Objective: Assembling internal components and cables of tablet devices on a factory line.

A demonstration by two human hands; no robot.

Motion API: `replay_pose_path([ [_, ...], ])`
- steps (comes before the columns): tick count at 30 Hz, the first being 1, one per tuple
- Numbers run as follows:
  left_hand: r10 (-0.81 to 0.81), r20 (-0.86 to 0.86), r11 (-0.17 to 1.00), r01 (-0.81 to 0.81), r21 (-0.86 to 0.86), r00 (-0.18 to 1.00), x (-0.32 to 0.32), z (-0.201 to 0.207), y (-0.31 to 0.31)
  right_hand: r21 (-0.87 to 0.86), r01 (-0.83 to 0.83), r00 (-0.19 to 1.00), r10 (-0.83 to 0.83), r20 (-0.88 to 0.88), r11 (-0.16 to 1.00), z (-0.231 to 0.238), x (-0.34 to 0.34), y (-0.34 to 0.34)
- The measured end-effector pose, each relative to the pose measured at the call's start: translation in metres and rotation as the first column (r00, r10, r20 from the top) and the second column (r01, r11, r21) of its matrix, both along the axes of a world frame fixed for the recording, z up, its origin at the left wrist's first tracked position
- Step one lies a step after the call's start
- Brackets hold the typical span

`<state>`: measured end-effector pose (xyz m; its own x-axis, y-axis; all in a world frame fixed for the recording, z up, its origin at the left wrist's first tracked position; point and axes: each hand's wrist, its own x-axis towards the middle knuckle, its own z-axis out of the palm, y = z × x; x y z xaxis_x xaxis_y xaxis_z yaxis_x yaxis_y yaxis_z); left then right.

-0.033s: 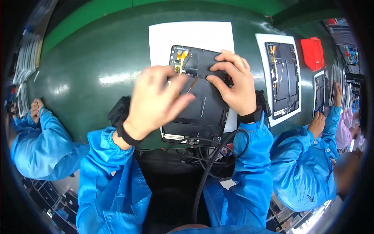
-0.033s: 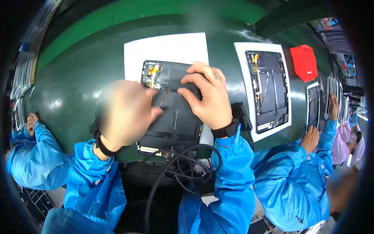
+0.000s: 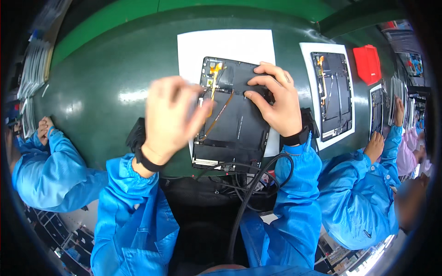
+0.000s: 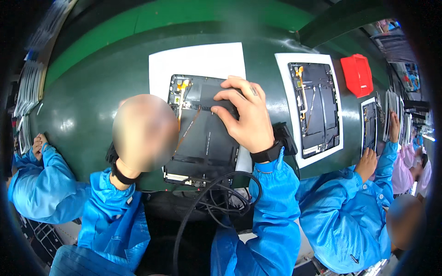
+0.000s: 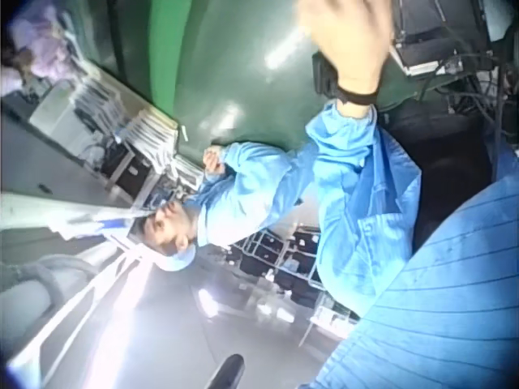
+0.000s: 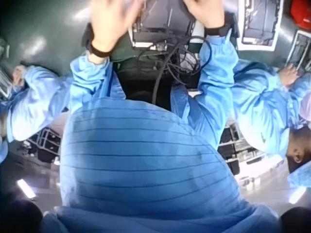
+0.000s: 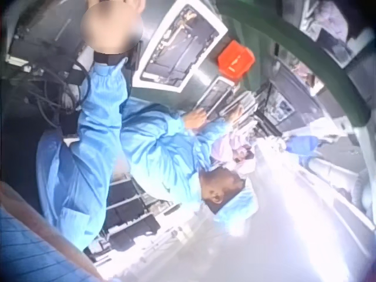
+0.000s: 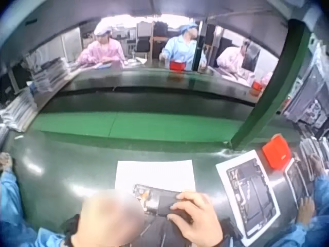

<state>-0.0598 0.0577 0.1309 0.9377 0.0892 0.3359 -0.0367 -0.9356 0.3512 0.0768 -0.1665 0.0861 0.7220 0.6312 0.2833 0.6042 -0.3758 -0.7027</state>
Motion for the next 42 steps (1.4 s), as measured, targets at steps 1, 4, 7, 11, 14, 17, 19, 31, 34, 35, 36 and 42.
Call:
replay_pose_path([
  [1, 0.144, 0.001, 0.989, -0.143, 0.043, 0.99, -0.005, -0.001, 0.014, 0.031, 0.0, 1.0, 0.001, -0.028, 1.0, 0.0, 0.002, 0.002],
  [4, 0.31, -0.001, 0.951, -0.309, -0.021, 0.951, -0.012, -0.024, 0.047, 0.055, 0.09, 0.992, -0.094, 0.082, 0.994, -0.009, 0.004, 0.012],
  [7, 0.256, 0.019, 0.967, -0.255, -0.018, 0.967, -0.003, -0.028, 0.031, -0.024, 0.188, 0.967, -0.181, 0.177, 0.982, -0.013, 0.006, 0.015],
  [11, 0.24, 0.04, 0.97, -0.238, -0.044, 0.97, 0.002, -0.036, 0.027, -0.12, 0.175, 0.974, -0.154, 0.164, 0.977, -0.013, 0.021, 0.021],
  [14, 0.178, 0.06, 0.982, -0.173, -0.077, 0.982, 0.006, -0.038, 0.029, -0.129, 0.177, 0.967, -0.148, 0.207, 0.976, -0.014, 0.026, 0.029],
  [17, 0.09, 0.127, 0.982, -0.066, -0.18, 0.988, 0.012, -0.045, 0.031, -0.15, 0.195, 0.938, -0.14, 0.316, 0.969, -0.022, 0.022, 0.031],
  [19, 0.088, 0.109, 0.931, -0.043, -0.362, 0.99, 0.016, -0.045, 0.031, -0.147, 0.166, 0.949, -0.117, 0.292, 0.975, -0.021, 0.025, 0.03],
  [31, 0.213, -0.045, 0.581, -0.164, -0.797, 0.976, 0.019, -0.058, 0.032, 0.067, 0.066, 0.947, -0.084, 0.311, 0.996, 0.035, 0.014, 0.024],
  [34, 0.175, -0.066, 0.602, -0.16, -0.782, 0.982, 0.02, -0.042, 0.031, 0.067, 0.048, 0.971, -0.062, 0.229, 0.997, 0.072, 0.024, 0.025],
  [35, 0.138, -0.1, 0.589, -0.163, -0.791, 0.985, 0.02, -0.039, 0.033, 0.017, 0.001, 0.981, -0.004, 0.196, 1.0, 0.085, 0.031, 0.033],
  [36, 0.1, -0.133, 0.578, -0.166, -0.799, 0.986, 0.019, -0.038, 0.034, -0.014, -0.016, 0.984, 0.018, 0.176, 1.0, 0.088, 0.037, 0.042],
  [42, 0.095, -0.189, 0.439, -0.212, -0.873, 0.977, 0.023, -0.039, 0.034, -0.014, -0.013, 1.0, 0.013, -0.026, 1.0, -0.001, 0.088, 0.07],
])
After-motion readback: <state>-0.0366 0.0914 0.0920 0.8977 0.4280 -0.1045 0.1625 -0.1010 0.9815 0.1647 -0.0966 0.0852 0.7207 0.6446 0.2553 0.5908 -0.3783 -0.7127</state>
